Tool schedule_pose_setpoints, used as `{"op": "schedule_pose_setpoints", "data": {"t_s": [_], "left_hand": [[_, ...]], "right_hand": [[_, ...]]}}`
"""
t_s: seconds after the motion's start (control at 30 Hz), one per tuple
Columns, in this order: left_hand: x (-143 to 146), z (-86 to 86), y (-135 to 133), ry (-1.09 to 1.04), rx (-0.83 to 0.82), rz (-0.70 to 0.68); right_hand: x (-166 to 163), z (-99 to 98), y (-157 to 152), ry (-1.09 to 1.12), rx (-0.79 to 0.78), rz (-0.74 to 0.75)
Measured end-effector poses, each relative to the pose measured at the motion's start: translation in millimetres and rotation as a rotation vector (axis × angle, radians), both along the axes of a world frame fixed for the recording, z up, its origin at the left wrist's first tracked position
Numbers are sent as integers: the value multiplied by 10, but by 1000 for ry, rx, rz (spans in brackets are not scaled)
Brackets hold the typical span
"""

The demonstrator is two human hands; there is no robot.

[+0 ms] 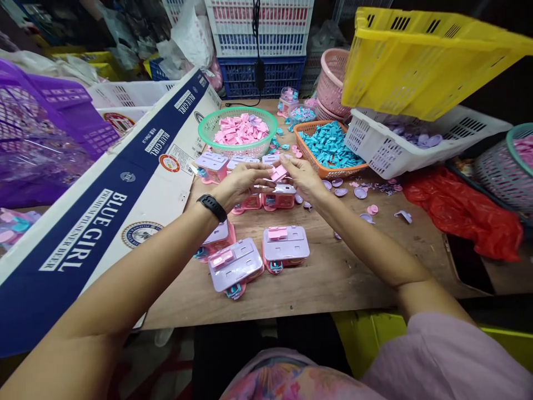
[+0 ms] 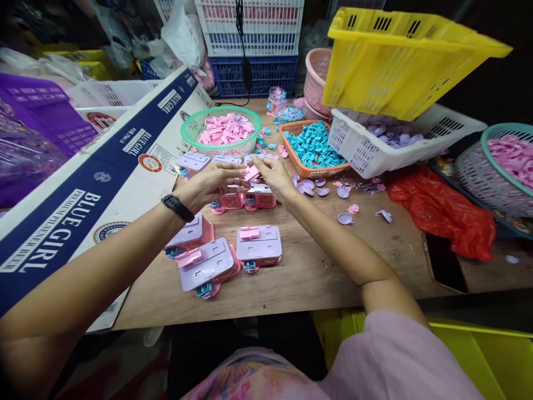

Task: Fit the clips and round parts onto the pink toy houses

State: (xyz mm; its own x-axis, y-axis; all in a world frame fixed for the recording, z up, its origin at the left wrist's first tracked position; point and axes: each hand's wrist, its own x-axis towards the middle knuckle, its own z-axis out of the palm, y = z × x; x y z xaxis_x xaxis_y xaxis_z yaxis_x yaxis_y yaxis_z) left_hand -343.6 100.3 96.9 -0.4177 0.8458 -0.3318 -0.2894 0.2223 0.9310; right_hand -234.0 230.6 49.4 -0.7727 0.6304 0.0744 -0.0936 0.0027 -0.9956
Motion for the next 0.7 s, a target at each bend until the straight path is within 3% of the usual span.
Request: {"op": "schedule_pose_setpoints", "data": {"t_s": [0.13,0.23,0.33,0.53,0.7], "left_hand": [[-43,-36,32,173,42,-41],[-125,-70,97,535,166,-97],[-234,-110,215,803,172,-135],[-390,-249,420,968,32,-131],[-421,-324,468,1016,3,-119]], "right_hand": [[91,23,135,7,-17,113],[117,34,268,-58,97,190],[45,-26,408,-77,244,169],[-178,-270,547,-120,340,99],[-229,-343,592,-213,442,70]]}}
